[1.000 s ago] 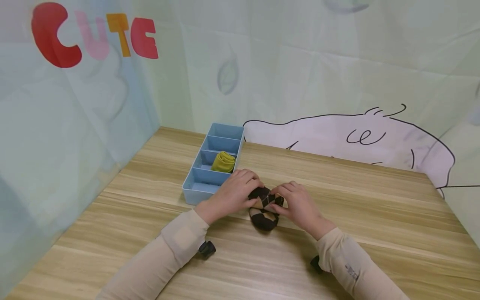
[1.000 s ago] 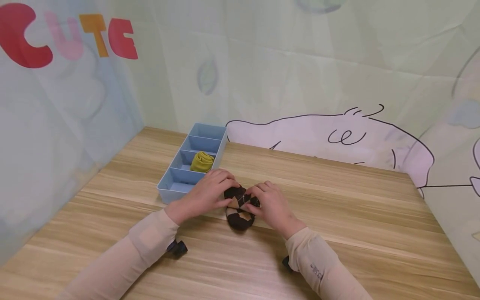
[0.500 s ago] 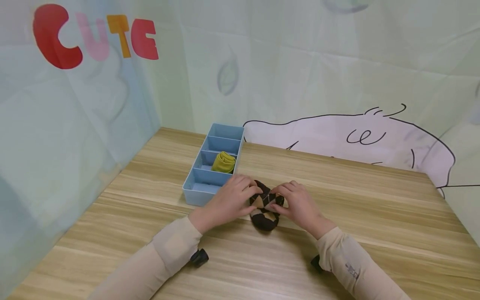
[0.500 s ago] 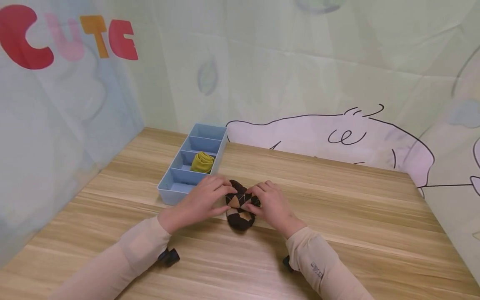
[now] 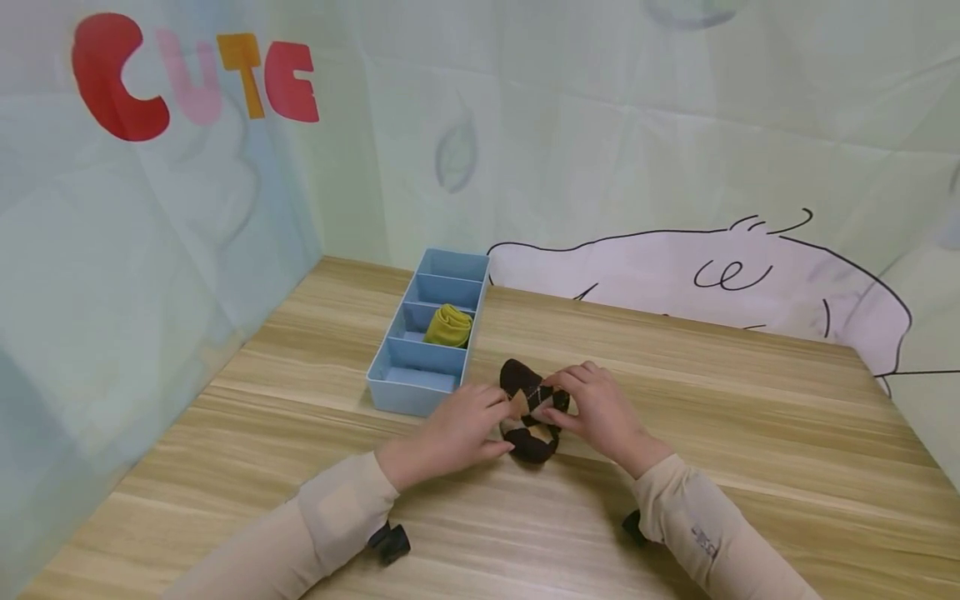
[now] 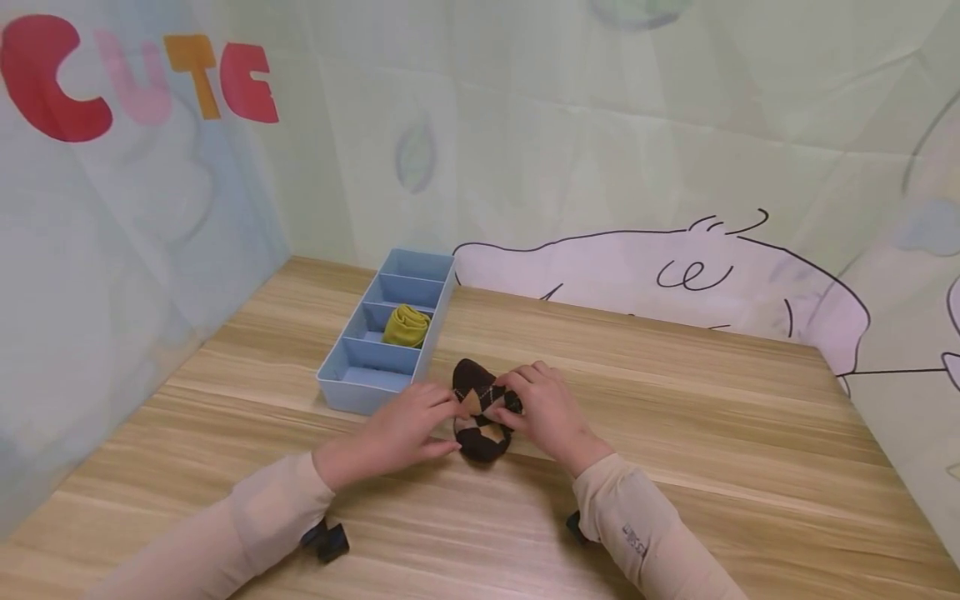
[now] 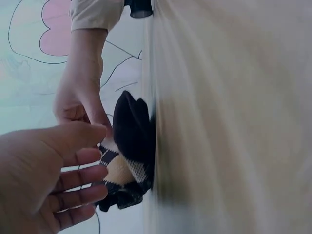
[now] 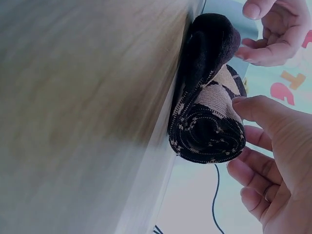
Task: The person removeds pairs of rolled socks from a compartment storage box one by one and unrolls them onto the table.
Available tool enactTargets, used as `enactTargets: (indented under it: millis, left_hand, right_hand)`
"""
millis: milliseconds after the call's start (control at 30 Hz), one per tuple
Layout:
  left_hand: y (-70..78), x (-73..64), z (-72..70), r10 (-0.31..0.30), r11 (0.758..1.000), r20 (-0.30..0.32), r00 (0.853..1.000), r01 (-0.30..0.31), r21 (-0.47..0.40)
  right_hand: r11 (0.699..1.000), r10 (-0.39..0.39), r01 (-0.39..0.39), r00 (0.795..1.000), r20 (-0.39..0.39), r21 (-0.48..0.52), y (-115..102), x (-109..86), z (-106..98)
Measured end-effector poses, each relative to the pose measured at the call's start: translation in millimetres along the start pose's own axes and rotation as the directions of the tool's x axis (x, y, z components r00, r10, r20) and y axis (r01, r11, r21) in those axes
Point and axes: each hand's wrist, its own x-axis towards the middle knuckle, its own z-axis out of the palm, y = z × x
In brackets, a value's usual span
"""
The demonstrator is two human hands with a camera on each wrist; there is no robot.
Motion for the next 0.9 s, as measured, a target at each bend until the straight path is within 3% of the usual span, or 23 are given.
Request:
enactTargets:
  millis: [267, 467, 767, 900]
  left_hand:
    - [2.3, -3.6, 7.9, -0.052, 0.996, -0.006, 0.999, 0.051, -0.075]
    - [1.3, -4.6, 14.9, -0.022, 0.999, -0.048, 0.999, 0.020, -0.048]
    - [1.1, -5.5, 21.0, -0.025, 0.998, -0.005, 1.000, 0.025, -0.061]
    - [-0.1, -5.7, 23.7, -0.010, 0.998, -0.016, 1.000, 0.009, -0.058]
  right_hand:
    - [1.000, 0.013, -0.012, 1.000, 0.021, -0.013, 1, 0.0, -1]
    - [1.000, 0.023, -0.023, 0.999, 0.031, -0.013, 1, 0.2, -1]
    - [0.999, 0.029, -0.027, 0.998, 0.055, -0.039, 3, 2.7, 0]
    - [0.998, 0.029, -0.026, 0.998, 0.063, -0.053, 4, 3.6, 0]
